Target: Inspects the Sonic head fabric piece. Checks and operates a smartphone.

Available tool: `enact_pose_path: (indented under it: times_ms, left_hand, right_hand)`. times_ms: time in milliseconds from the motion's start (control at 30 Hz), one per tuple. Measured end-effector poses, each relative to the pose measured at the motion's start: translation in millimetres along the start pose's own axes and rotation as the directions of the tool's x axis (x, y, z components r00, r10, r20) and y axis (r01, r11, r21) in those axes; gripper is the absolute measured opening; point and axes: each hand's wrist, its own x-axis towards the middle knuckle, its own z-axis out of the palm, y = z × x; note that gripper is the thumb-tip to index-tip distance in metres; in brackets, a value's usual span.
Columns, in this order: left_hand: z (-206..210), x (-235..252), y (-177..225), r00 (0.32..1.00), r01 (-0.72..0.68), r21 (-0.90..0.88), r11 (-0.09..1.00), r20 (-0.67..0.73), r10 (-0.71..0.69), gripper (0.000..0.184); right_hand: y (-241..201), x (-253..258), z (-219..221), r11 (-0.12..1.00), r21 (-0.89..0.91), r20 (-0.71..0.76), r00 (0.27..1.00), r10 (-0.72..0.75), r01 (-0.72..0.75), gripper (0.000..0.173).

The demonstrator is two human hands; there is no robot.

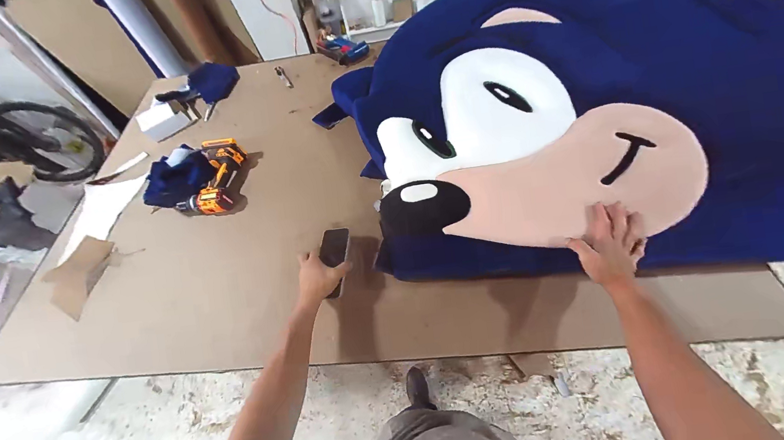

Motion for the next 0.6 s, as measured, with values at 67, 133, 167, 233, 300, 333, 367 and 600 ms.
enact_pose_path:
  times_ms: [67, 133, 167, 233, 300, 333, 367, 600]
  left_hand:
    - [6, -40, 5, 0.993, -0.088, -0.36, 0.929, 0.037, 0.109, 0.082]
    - [20, -102, 31, 0.958, -0.101, -0.687, 0.72, 0.127, 0.255, 0.077]
    - [31, -133, 50, 0.926, -0.094, -0.78, 0.618, 0.16, 0.342, 0.084]
    - [58, -194, 91, 0.833, -0.146, -0.818, 0.556, 0.201, 0.515, 0.107]
    - [91, -250, 134, 0.7, -0.315, -0.757, 0.573, 0.222, 0.678, 0.114]
    - [109, -276, 154, 0.617, -0.412, -0.695, 0.589, 0.263, 0.742, 0.112]
    - [127, -302, 173, 0.519, -0.529, -0.603, 0.597, 0.326, 0.79, 0.109]
    - [240, -427, 279, -0.354, -0.873, -0.487, -0.038, 0.576, 0.737, 0.084]
  right_hand:
    - [1, 1, -12, 0.997, 0.073, 0.108, 0.994, 0.002, -0.009, 0.1]
    - [8, -10, -24, 0.974, 0.228, 0.159, 0.987, -0.035, -0.002, 0.094]
    - [9, -23, -31, 0.939, 0.343, 0.147, 0.988, -0.043, -0.01, 0.087]
    - [-1, -87, -47, 0.748, 0.651, 0.163, 0.986, 0.023, -0.125, 0.066]
    - [-9, -174, -63, 0.289, 0.872, 0.41, 0.912, 0.014, -0.396, 0.044]
    - [-4, -214, -71, 0.01, 0.831, 0.554, 0.828, -0.084, -0.556, 0.049]
    - [9, -250, -77, -0.224, 0.709, 0.628, 0.744, -0.229, -0.668, 0.06]
    - [153, -375, -123, -0.62, 0.424, 0.367, 0.751, -0.549, -0.66, 0.053]
